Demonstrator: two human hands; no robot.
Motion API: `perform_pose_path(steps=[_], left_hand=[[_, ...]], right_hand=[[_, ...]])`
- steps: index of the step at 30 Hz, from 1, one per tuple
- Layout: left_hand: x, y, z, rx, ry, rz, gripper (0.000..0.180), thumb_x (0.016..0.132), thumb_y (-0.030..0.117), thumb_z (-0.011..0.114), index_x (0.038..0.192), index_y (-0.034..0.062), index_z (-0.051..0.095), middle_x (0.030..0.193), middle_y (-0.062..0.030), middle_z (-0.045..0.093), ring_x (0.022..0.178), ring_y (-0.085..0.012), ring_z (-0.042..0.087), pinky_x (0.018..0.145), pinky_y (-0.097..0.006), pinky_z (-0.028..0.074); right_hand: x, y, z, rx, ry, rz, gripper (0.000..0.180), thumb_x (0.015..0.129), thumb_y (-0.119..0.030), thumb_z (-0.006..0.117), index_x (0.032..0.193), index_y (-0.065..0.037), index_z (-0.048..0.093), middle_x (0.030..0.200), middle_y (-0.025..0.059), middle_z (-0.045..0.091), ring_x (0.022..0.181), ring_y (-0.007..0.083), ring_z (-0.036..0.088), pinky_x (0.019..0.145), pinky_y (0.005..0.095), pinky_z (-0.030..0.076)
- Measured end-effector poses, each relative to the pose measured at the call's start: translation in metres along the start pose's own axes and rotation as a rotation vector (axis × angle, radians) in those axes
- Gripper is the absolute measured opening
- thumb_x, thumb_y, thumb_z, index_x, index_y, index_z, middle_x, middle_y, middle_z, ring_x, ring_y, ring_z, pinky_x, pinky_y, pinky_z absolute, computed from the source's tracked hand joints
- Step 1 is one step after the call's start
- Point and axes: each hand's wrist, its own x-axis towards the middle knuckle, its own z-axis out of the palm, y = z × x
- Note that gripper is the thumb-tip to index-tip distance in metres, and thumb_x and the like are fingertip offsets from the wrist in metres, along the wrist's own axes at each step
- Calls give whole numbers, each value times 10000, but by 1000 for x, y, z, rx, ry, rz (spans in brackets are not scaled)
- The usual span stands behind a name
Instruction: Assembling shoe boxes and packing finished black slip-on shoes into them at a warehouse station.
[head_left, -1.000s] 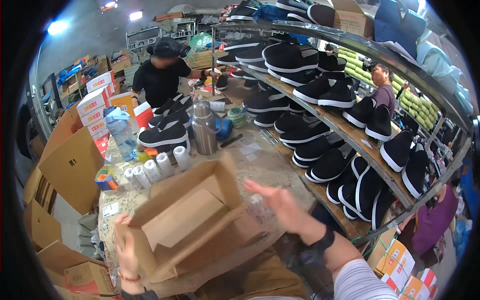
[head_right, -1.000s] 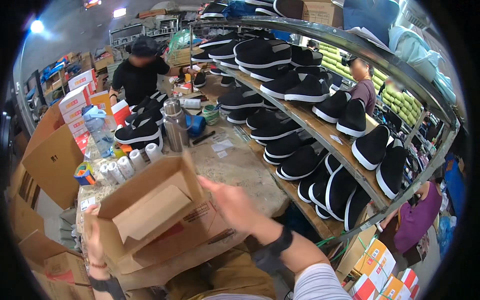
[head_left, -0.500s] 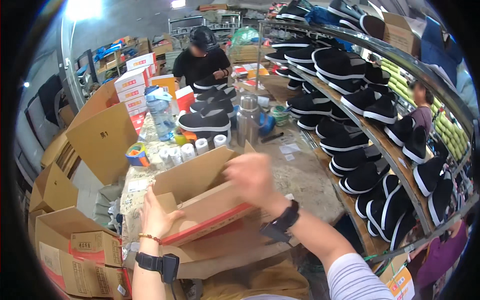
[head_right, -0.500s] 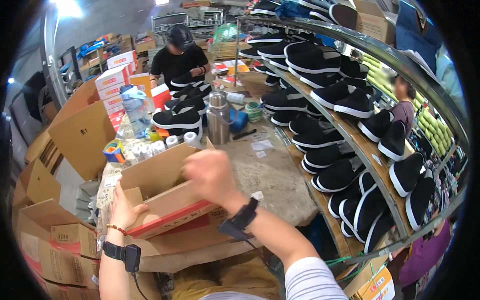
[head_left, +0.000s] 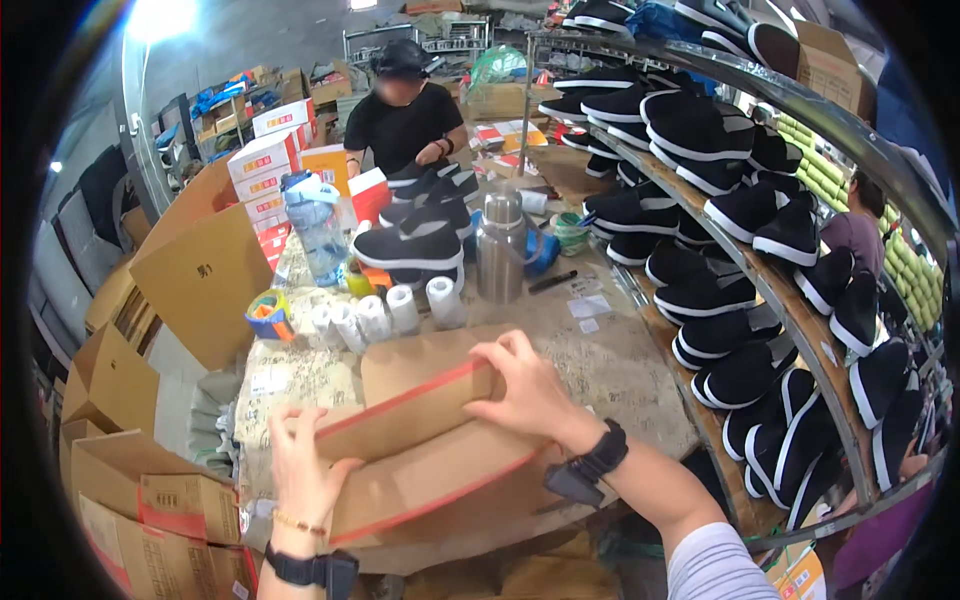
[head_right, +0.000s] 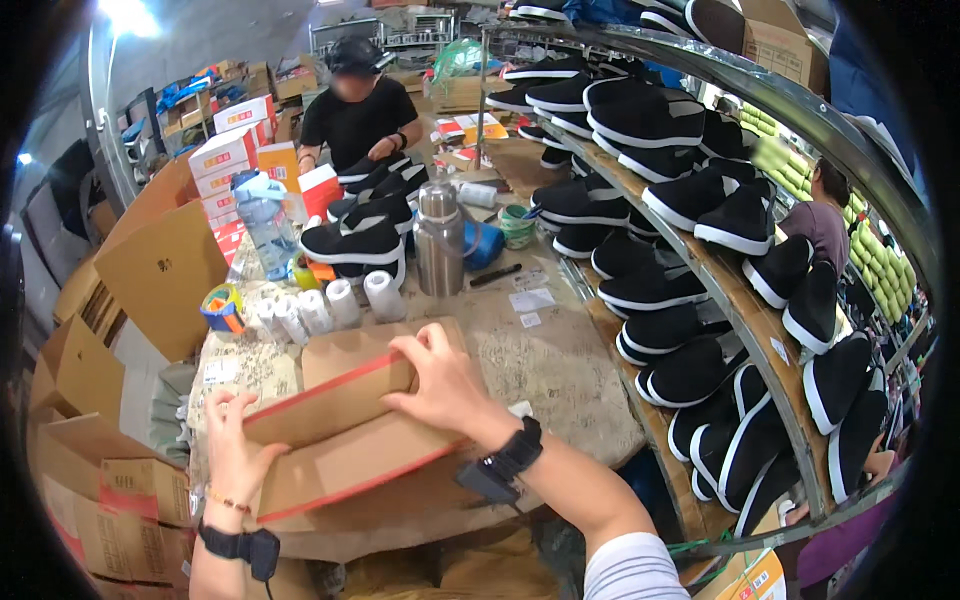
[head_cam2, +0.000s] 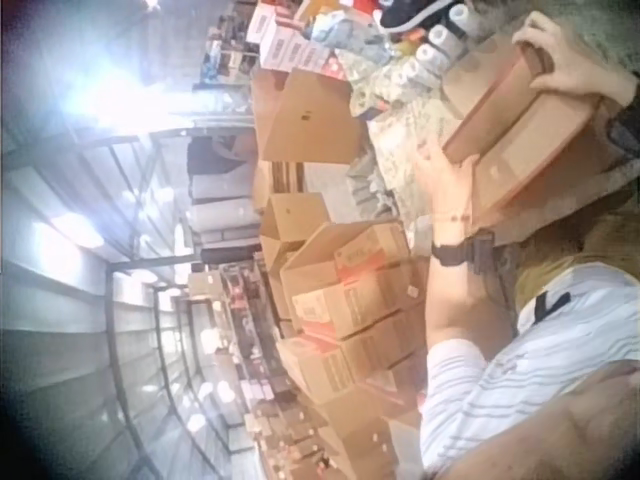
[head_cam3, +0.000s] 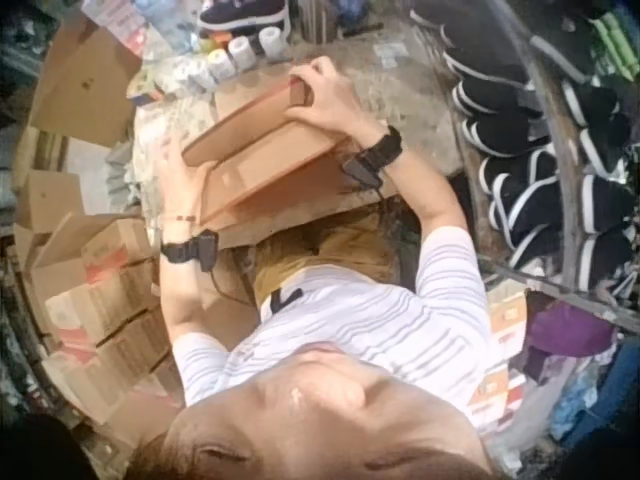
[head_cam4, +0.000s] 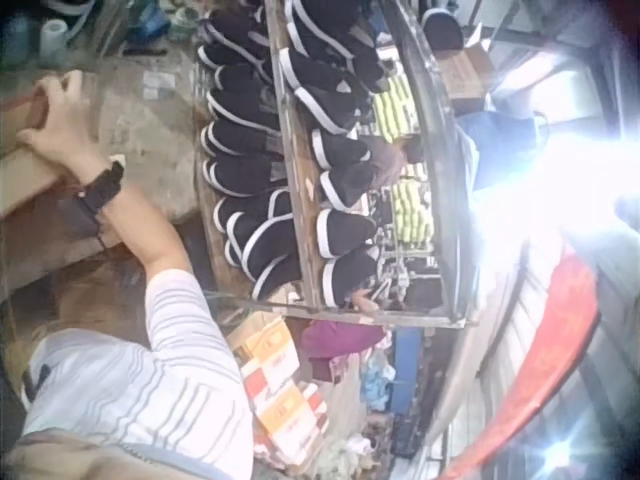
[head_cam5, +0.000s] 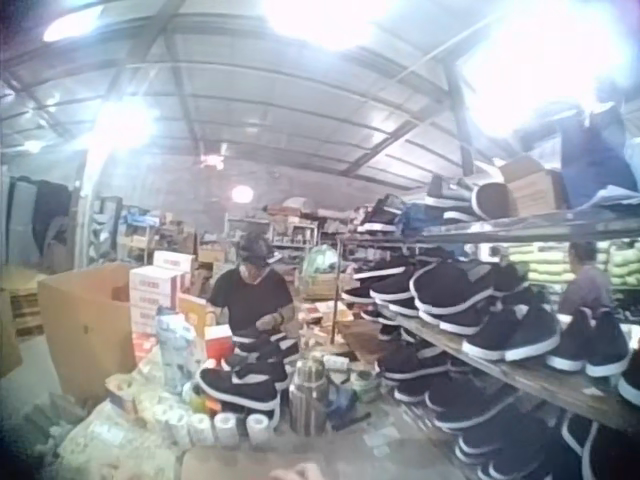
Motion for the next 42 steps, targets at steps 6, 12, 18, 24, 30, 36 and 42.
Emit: perform_pose_path(steps=[6,12,18,24,30,36,42], left_hand=[[-6,-27,-26,81,-195,27,493,763,186,658,1236,69,584,1351,-189,475,1267,-380,417,1099,-562,244],[-18,7,25,289,-185,203,503,806,166,640,1298,90,572,1302,-195,519,1210,-363,475,1057,-547,325],[-3,14,31,177,-349,118,592,835,278,634,1383,107,486,1353,-193,482,1288,-345,396,1120,-569,198],[-11,10,31,142,-227,88,569,728,324,713,1234,100,583,1160,-127,541,1159,-340,452,1091,-617,193],[-14,3,30,-82,15,86,389,699,216,767,1079,152,717,809,-11,519,831,-231,476,827,-437,310],[-53,20,60,176,264,256,336,656,157,761,982,239,752,820,-5,539,821,-208,494,802,-423,281],[-76,88,69,-743,-99,204,435,803,190,691,1215,64,627,1070,-72,603,1006,-257,551,888,-430,398]], right_hand=[[-5,55,-18,422,-55,35,368,923,-317,611,1216,-95,607,1103,134,535,1000,312,579,894,377,475],[39,229,-106,-287,377,314,253,834,-230,669,943,-1,653,1010,226,614,974,383,592,829,444,492],[1,357,-237,-698,432,813,770,759,-480,716,1325,-10,488,1313,263,534,1209,417,513,1004,464,418],[23,352,-211,-93,674,799,557,858,-446,681,1094,58,655,1154,164,660,1101,286,608,912,351,457],[-22,187,-170,1352,574,445,389,965,-304,556,1218,-10,583,1099,100,639,1066,215,592,960,347,447],[-86,66,-94,1596,348,299,396,974,-317,529,1261,-45,555,1157,100,621,1088,239,589,970,368,453],[-108,-17,-37,1583,234,194,406,984,-331,502,1303,-81,527,1215,101,603,1110,263,586,979,390,459]])
